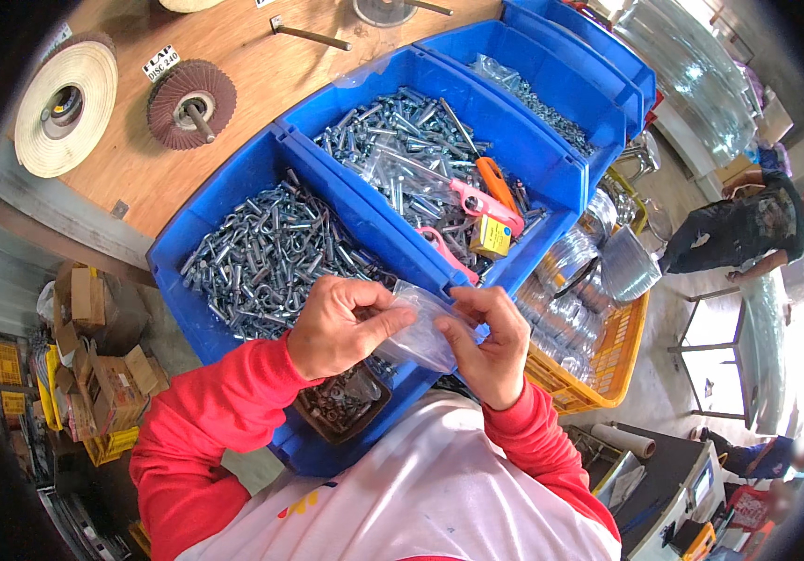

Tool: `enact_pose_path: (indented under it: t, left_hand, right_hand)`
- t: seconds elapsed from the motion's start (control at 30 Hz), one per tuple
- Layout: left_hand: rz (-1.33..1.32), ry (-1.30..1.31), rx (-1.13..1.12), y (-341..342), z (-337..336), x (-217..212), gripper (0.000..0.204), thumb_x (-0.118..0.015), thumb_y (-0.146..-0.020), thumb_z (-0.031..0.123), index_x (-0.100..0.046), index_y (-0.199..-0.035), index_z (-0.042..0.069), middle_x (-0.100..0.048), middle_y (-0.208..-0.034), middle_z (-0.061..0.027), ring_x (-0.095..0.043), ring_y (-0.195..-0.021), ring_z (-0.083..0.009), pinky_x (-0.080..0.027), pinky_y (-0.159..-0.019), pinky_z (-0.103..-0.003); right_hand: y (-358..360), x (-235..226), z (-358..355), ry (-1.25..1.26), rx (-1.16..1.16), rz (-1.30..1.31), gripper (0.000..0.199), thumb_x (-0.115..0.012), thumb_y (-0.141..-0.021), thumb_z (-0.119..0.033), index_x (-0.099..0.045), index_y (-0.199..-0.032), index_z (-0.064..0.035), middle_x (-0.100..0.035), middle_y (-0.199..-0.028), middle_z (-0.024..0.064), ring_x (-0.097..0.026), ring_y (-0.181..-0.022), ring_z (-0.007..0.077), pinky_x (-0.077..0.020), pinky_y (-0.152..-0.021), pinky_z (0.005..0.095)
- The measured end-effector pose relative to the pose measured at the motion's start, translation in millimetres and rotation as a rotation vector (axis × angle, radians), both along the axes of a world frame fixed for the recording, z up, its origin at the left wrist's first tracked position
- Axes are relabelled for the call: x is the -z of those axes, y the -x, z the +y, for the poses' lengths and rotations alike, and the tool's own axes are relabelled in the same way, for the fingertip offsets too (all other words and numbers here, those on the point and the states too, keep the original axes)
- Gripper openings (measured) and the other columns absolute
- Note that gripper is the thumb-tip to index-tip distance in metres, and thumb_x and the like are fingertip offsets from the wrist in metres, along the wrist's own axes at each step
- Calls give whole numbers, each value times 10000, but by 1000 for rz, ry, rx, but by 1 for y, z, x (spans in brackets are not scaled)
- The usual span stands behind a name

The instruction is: The person walks to a parts station and repeatedly picks small metal fasteners from blue bins, places them into small clear plastic bags, and seals the bags. The person handles multiple fastener types and bags throughout the clip.

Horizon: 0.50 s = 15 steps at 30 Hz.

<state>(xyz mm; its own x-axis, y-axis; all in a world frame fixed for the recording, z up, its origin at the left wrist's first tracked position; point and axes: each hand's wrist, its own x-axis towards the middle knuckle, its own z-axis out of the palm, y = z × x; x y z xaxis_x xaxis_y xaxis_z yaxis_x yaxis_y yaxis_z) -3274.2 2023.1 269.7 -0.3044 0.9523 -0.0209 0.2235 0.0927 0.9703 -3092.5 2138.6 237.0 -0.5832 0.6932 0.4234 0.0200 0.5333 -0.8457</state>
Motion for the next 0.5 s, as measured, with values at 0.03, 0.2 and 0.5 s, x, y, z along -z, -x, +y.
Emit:
enact_pose_path:
  t: [0.03,0.2,0.5]
  left_hand:
    - [-13,-5,-6,-1,-1,-1,146,-771,-898,118,-753,-836,-14,-662,-659,3,-536,-608,-12,-419,-523,-234]
    - [-76,6,-29,-4,-3,-1,163,-794,-884,120,-741,-801,-9,-650,-657,25,-523,-612,-1,-400,-510,-219]
    - [-77,-18,21,-3,-2,5,196,-804,-889,160,-728,-802,1,-614,-646,35,-498,-611,4,-391,-513,-222]
  right_hand:
    - [0,0,0,3,16,-2,269,-842,-764,-42,-719,-1002,-14,-683,-916,123,-667,-766,248,-532,-683,337]
    - [-2,-3,-2,-196,51,66,385,-898,-674,-50,-728,-1020,-48,-654,-971,114,-630,-831,255,-520,-718,348]
    - [1,-8,6,-373,-160,-114,362,-850,-678,-39,-766,-1015,-140,-653,-1119,101,-607,-983,299,-431,-868,411]
